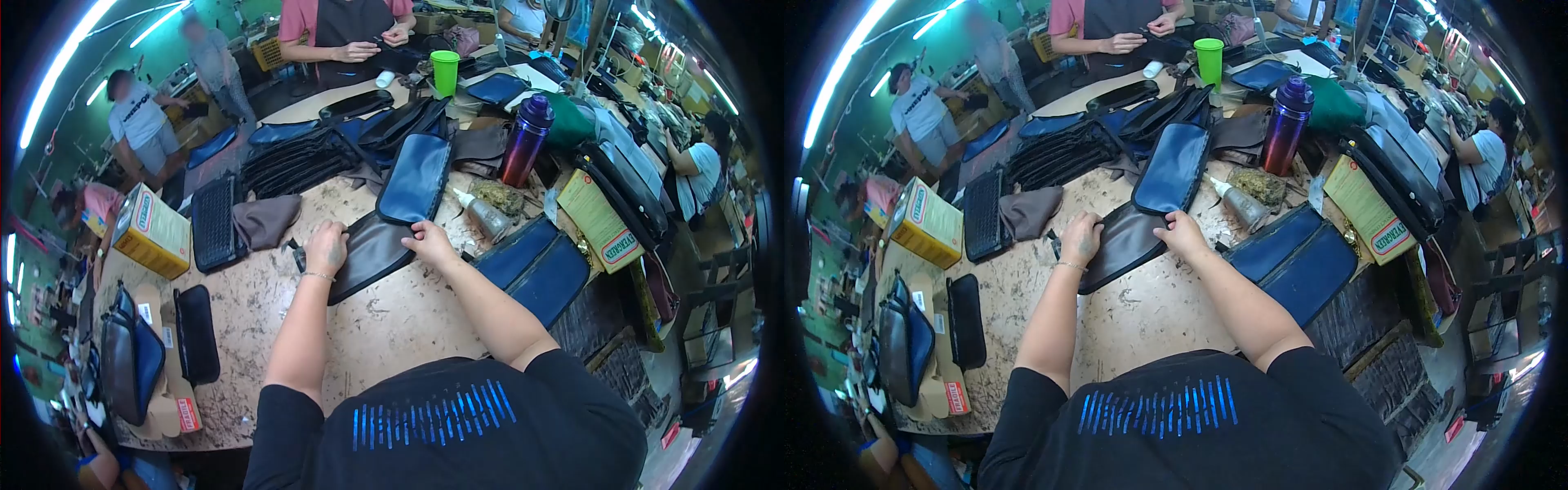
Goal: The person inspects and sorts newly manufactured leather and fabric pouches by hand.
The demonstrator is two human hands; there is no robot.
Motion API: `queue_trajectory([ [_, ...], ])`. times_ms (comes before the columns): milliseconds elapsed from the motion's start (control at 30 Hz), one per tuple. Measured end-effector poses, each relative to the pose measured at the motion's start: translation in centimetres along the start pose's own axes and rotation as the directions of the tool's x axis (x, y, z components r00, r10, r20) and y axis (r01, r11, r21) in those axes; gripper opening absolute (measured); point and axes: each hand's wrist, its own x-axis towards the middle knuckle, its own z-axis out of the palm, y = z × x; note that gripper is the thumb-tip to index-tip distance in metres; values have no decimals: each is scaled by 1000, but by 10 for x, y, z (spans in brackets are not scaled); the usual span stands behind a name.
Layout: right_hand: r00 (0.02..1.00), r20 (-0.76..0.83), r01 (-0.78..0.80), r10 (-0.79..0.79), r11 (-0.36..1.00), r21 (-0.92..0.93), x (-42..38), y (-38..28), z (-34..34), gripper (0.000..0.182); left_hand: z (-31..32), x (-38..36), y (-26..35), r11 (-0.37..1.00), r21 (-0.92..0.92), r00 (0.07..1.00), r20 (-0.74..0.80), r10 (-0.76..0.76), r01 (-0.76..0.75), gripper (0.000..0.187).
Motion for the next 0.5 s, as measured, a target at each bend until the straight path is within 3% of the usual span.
queue_trajectory([
  [67, 1000, 1, -4, 4, 1000, 10, 5, 4, 6, 48, -9, -5, 6, 1000, 0, 1000, -11, 28, -28, 11],
  [133, 996, 2, -91, 92, 979, 182, 8, 3, 14, 46, -22, -6, 10, 999, -1, 998, -28, 49, -49, 10],
  [167, 996, 1, -86, 87, 979, 183, 7, 4, 18, 46, -29, -7, 11, 998, 2, 995, -76, 63, -63, 9],
  [233, 992, 89, -120, 94, 923, 365, -7, -12, 17, 44, -54, -10, 17, 997, 5, 989, -131, 74, -74, 8],
  [300, 978, 208, -105, 24, 917, 385, -34, -40, 3, 41, -91, -19, 21, 995, 1, 976, -196, 96, -98, 6],
  [367, 932, 356, -144, -75, 822, 551, -52, -42, -4, 42, -118, -40, 15, 980, -93, 951, -275, 144, -175, 5],
  [433, 853, 469, -84, -229, 826, 557, -79, -39, -10, 42, -141, -72, 12, 948, -293, 972, -228, 54, -122, 6],
  [500, 690, 563, 311, -455, 889, 336, -94, -19, -6, 38, -140, -108, 6, 932, -362, 989, -136, -52, 0, 7],
])
